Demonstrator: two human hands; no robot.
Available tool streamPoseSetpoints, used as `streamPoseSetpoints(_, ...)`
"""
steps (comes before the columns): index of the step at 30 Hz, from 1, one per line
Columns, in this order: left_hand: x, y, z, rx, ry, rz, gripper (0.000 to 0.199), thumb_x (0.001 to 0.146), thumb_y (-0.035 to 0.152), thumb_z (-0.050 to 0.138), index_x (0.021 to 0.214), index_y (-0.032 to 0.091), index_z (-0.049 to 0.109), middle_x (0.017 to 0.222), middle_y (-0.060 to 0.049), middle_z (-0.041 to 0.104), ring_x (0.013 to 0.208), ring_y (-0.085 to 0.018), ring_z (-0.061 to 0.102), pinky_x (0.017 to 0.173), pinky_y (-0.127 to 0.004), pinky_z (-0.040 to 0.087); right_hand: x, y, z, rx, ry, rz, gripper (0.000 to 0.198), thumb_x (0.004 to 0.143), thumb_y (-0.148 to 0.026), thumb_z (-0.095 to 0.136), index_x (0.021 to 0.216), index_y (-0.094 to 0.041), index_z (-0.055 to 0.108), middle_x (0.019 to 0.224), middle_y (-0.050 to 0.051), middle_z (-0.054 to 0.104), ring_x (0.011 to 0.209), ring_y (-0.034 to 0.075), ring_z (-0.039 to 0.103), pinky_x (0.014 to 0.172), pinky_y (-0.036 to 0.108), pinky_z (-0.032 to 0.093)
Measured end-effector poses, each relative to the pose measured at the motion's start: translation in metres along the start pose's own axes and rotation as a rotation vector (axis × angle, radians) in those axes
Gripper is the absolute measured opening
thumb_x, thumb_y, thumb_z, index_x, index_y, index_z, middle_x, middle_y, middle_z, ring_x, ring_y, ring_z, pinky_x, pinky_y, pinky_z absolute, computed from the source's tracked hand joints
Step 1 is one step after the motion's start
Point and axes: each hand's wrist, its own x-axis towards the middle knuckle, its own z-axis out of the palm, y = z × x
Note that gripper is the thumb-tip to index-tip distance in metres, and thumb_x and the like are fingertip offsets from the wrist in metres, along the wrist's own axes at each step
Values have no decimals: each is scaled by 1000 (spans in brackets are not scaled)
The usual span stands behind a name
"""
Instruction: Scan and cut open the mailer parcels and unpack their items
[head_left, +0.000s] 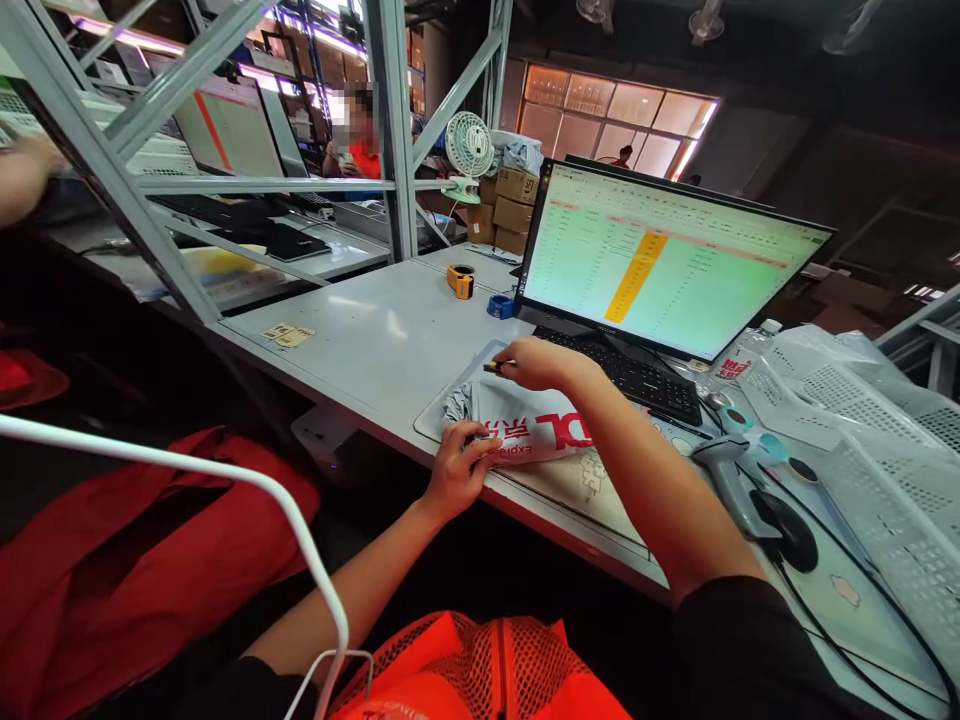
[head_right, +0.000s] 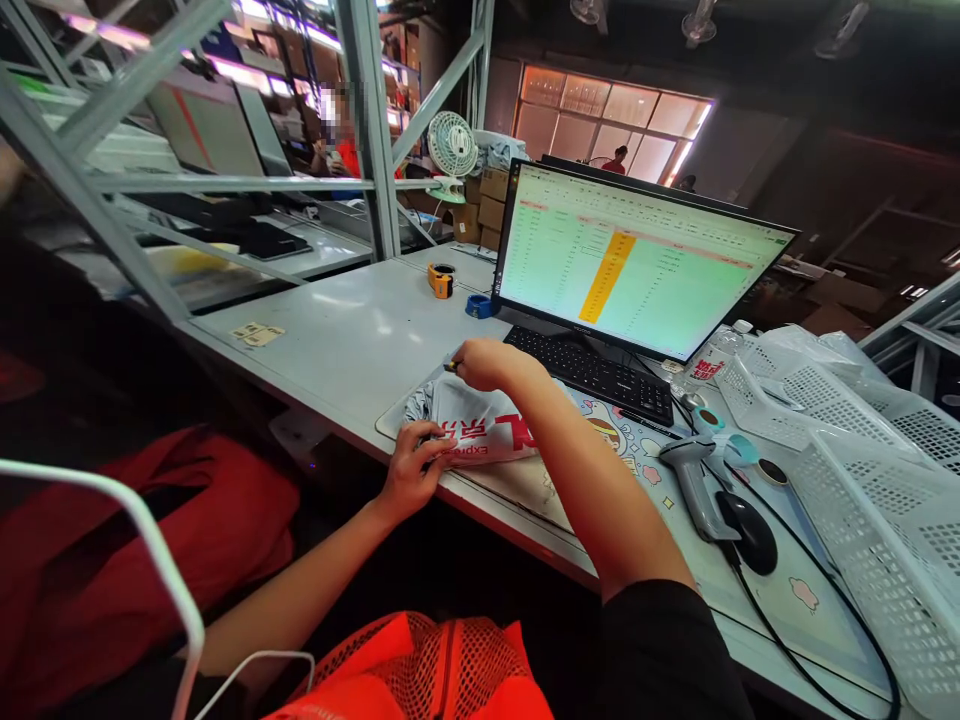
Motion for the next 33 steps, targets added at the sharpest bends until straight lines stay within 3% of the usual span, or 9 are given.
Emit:
streamPoseSetpoints(6, 1, 3, -2, 27, -22, -26, 20, 101, 11, 64, 117, 22, 67, 114, -8, 61, 110, -24, 59, 97, -43, 53, -14, 2, 31, -30, -66, 41, 39, 100, -19, 47, 118, -19, 81, 111, 14, 81, 90, 25, 72, 80, 35, 53)
streamPoseSetpoints(12, 5, 6, -9, 13, -65, -11, 17, 101, 12, 63, 115, 22, 67, 114, -9, 62, 109, -23, 59, 96, -42, 52, -115, 63, 68, 130, -16, 212, 29, 96, -27, 58, 110, -25, 83, 98, 12, 80, 84, 26, 72, 80, 35, 53)
streamPoseSetpoints(14, 16, 10, -18, 8, -135, 0, 13, 101, 17, 65, 113, 21, 69, 114, -9, 63, 108, -24, 60, 96, -43, 50, -152, 80, 85, 210, 28, 283, 28, 96, -31, 61, 112, -29, 83, 98, 10, 80, 85, 26, 73, 84, 36, 53)
streamPoseSetpoints(18, 61, 16, -27, -8, -436, 45, 20, 106, 34, 59, 101, 19, 71, 100, -7, 70, 96, -25, 64, 89, -43, 46, -199, 94, 114, 212, 101, 417, 44, 102, -34, 49, 137, -30, 75, 118, 11, 80, 101, 32, 75, 90, 42, 56)
streamPoseSetpoints(21, 99, 15, -7, -23, -563, 74, 29, 111, 34, 49, 104, 17, 71, 100, -7, 74, 96, -25, 65, 90, -42, 47, -211, 96, 132, 335, 284, 406, 51, 103, -37, 45, 147, -25, 68, 133, 11, 75, 120, 32, 72, 105, 44, 54)
streamPoseSetpoints(26, 118, 7, 43, 126, -669, 55, 30, 102, 37, 65, 122, 16, 71, 122, -14, 70, 112, -31, 62, 97, -45, 49, -218, 108, 172, 479, 556, 507, 57, 104, -43, 45, 153, -20, 61, 137, 13, 73, 124, 30, 69, 109, 43, 54)
streamPoseSetpoints(28, 114, 6, 52, 173, -693, 64, 26, 102, 37, 66, 115, 15, 73, 116, -14, 71, 108, -31, 61, 94, -44, 49, -220, 116, 190, 378, 540, 600, 58, 106, -43, 42, 158, -21, 56, 131, 15, 72, 114, 29, 71, 103, 43, 56)
streamPoseSetpoints(30, 110, 6, 53, 184, -696, 86, 22, 103, 34, 64, 108, 14, 72, 111, -14, 71, 104, -30, 61, 91, -43, 48, -220, 122, 203, 244, 426, 705, 57, 107, -40, 41, 161, -24, 53, 122, 15, 72, 107, 30, 72, 95, 43, 58)
streamPoseSetpoints(33, 109, 8, 51, 182, -689, 112, 19, 104, 29, 61, 98, 13, 72, 101, -14, 71, 98, -30, 61, 87, -43, 46, -214, 126, 200, 124, 273, 777, 52, 105, -34, 46, 153, -22, 63, 115, 17, 71, 111, 34, 70, 93, 44, 58)
